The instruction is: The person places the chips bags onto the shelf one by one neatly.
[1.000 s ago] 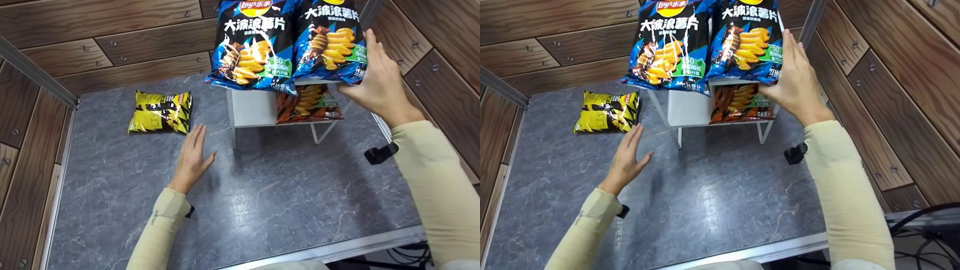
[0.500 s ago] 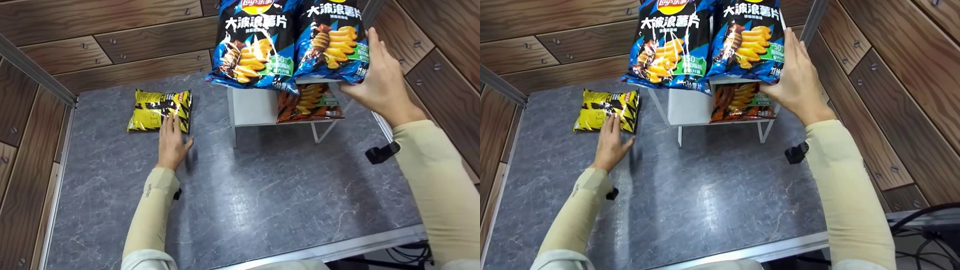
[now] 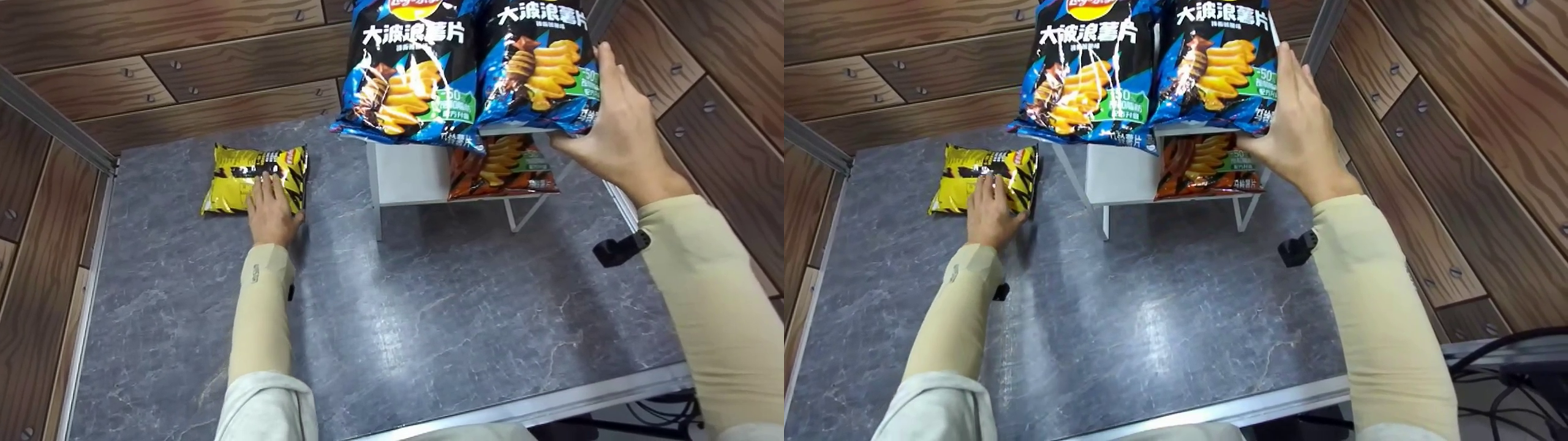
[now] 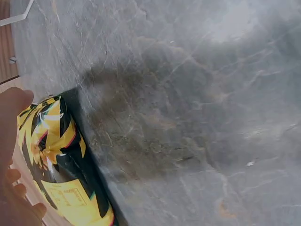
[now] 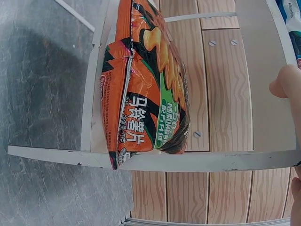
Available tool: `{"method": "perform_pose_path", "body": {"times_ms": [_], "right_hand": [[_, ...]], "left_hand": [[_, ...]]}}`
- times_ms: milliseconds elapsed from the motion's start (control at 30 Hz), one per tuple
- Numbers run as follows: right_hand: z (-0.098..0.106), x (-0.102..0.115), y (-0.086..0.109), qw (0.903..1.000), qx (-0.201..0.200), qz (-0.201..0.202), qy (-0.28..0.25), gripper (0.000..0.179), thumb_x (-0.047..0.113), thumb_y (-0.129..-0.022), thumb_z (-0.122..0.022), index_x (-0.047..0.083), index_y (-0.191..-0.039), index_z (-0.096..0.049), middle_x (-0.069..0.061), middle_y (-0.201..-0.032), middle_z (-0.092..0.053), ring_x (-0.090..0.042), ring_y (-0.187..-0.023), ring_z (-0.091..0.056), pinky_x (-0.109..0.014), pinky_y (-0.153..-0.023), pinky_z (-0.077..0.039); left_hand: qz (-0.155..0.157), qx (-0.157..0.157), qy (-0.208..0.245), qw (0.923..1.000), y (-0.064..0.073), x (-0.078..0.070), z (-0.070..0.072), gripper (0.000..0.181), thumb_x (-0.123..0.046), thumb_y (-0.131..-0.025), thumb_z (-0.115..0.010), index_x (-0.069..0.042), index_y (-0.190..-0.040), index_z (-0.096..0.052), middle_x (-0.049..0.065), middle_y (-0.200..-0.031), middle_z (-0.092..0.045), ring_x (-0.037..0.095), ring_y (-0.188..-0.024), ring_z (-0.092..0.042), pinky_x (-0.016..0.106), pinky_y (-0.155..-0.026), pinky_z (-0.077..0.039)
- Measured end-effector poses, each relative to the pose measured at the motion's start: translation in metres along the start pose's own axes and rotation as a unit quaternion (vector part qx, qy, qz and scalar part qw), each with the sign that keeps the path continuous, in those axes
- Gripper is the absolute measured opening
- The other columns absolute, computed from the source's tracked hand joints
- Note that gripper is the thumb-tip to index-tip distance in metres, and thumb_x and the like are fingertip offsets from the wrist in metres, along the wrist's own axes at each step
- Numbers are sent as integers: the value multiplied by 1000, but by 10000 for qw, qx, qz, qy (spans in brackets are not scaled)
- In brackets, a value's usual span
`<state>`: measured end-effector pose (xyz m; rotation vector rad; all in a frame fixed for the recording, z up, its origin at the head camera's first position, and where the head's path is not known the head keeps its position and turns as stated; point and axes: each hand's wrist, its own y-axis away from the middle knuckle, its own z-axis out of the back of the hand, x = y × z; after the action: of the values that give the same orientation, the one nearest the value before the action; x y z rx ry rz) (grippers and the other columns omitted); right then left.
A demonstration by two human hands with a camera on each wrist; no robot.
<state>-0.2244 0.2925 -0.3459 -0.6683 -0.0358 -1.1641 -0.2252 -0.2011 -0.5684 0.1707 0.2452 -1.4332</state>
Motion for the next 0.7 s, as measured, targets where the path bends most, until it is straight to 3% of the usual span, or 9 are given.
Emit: {"method": "perform_pose_path", "body": {"times_ms": [367, 700], "right_hand": [[-1, -1, -1, 9997, -159, 164, 7, 107, 21, -73, -82, 0, -157, -19, -24, -156, -35, -47, -141, -38, -45, -125, -22], [0, -1, 0, 9999, -67, 76, 33, 108, 21, -74, -83, 2, -158, -17, -23, -157, -34, -46, -143, -35, -45, -125, -20]], "left_hand": [[61, 749, -626, 9952, -4, -8, -11, 92, -38, -93, -64, 2, -157, -12, 25, -165, -8, 39, -154, -8, 60, -124, -7], [-5, 1034, -799, 9914, 8, -10, -19, 89, -34, -96, -59, 1, -158, -6, 25, -165, -1, 40, -154, -7, 63, -123, -7]]}}
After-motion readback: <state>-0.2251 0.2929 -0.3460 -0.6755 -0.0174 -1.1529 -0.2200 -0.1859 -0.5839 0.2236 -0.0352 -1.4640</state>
